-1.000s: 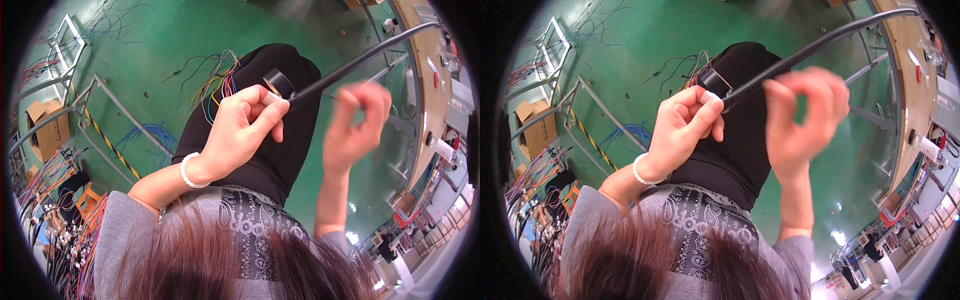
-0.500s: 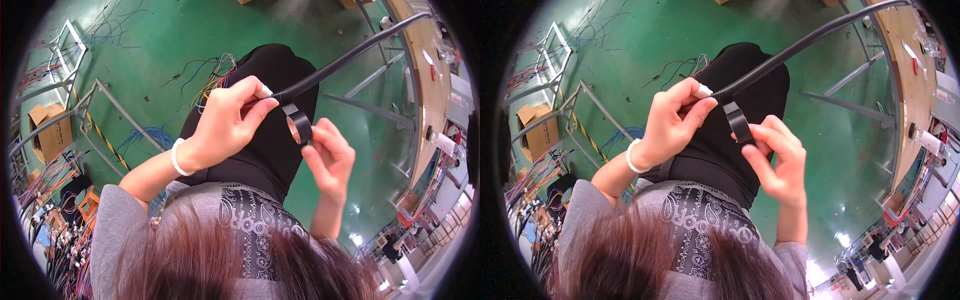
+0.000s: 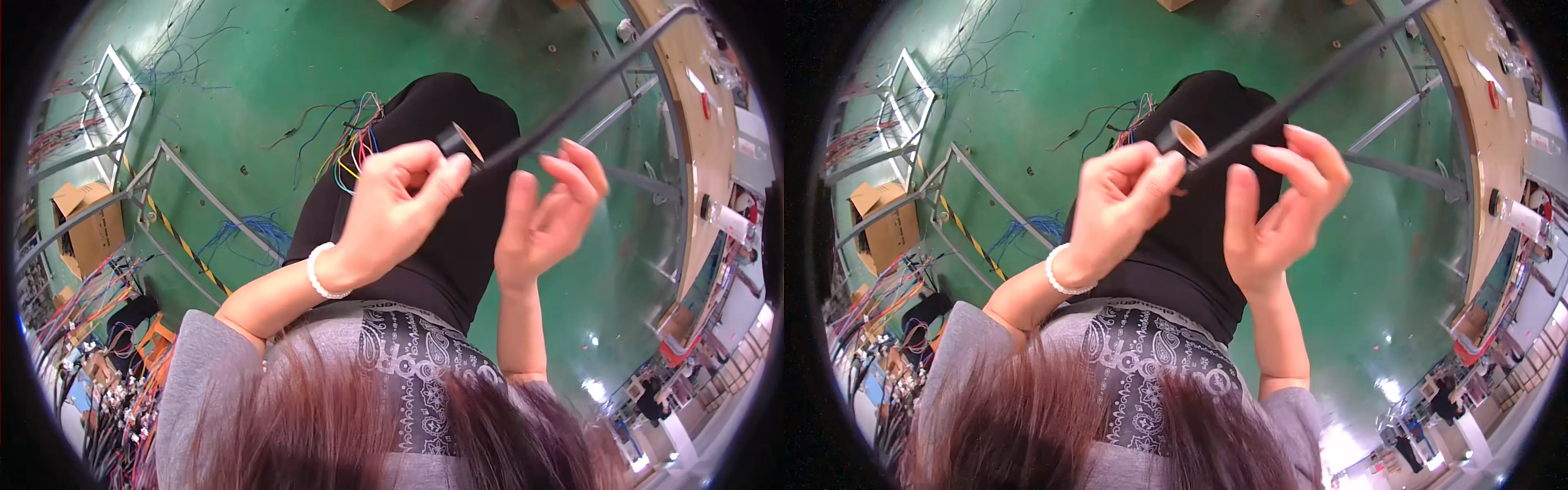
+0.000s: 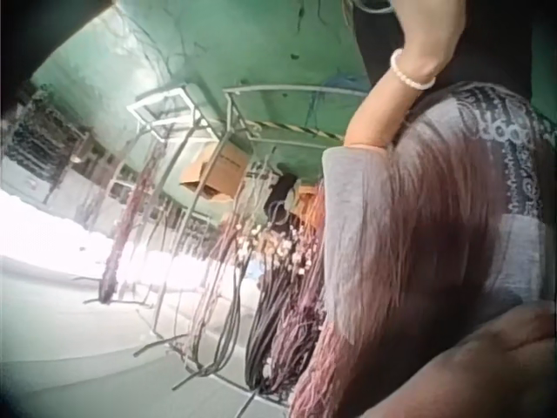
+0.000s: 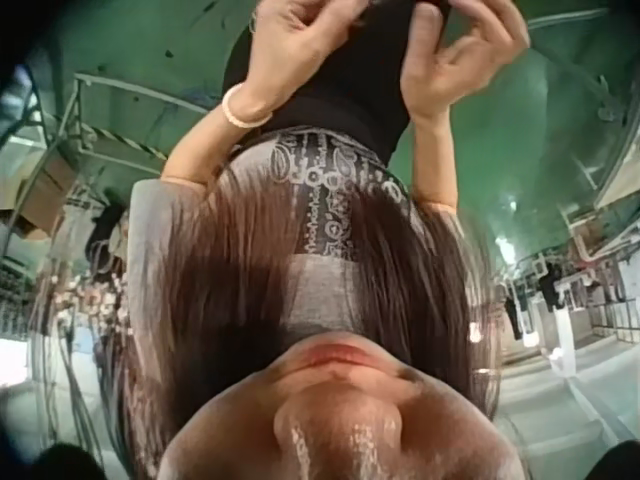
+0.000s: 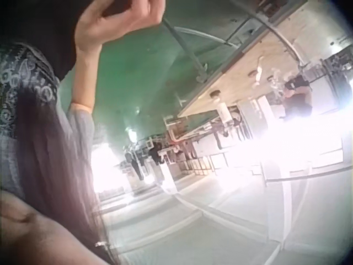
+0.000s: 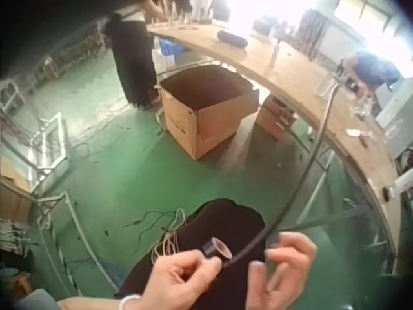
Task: The person mounts wire connectors onto a jig on the workbench, wraps red tape around a wire junction, and wraps black electrical tape along the length of the wire harness by hand.
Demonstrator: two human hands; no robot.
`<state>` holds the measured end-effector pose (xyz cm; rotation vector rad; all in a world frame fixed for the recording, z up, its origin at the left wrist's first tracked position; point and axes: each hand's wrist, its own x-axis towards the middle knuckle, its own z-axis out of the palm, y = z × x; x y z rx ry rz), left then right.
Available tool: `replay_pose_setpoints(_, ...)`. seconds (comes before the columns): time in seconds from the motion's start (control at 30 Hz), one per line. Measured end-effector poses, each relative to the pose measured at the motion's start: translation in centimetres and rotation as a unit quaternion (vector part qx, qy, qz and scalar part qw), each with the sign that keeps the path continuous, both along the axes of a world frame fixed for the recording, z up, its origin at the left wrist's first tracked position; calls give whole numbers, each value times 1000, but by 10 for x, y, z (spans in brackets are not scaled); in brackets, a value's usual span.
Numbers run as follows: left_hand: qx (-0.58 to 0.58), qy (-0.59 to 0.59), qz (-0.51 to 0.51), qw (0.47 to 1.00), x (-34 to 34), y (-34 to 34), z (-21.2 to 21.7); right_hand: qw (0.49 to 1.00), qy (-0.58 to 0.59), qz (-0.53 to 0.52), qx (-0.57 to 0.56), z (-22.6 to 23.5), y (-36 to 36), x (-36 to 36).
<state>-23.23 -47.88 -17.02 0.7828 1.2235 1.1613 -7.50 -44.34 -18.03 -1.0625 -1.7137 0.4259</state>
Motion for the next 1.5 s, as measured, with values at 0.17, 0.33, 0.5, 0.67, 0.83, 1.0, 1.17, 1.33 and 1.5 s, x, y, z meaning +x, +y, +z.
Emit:
replay_pose_setpoints(0.17,-37,-65,-1,997,-8,6,5,875,310,174,-329,-19,1,-2)
replay_pose_setpoints(0.33,-49,-76,-43,995,-15,6,8,810,383,295,-331,-44,18,-1)
replay_pose_setpoints(0.5,-42,-59,-67,995,-20,4,2,882,264,278,-273,-51,13,-10)
replay_pose_setpoints(0.67,116,134,-74,981,-28,-14,-24,948,6,168,-270,14,-36,11)
replay_pose_setpoints(0.83,290,346,-13,892,-6,-28,-24,963,-140,192,-130,68,-1,-22)
replay_pose_setpoints(1.0,122,125,93,980,3,-19,-14,997,-27,70,-31,36,14,-14)
replay_pose_setpoints(1.17,66,60,37,995,2,-18,-4,816,256,254,-452,-7,-4,-4)
replay_pose_setpoints(1.33,54,31,34,997,-5,-6,11,946,73,193,-252,-32,-10,4)
replay_pose_setpoints(1.5,-6,-55,14,998,-6,-13,9,893,203,207,-343,-17,8,5)
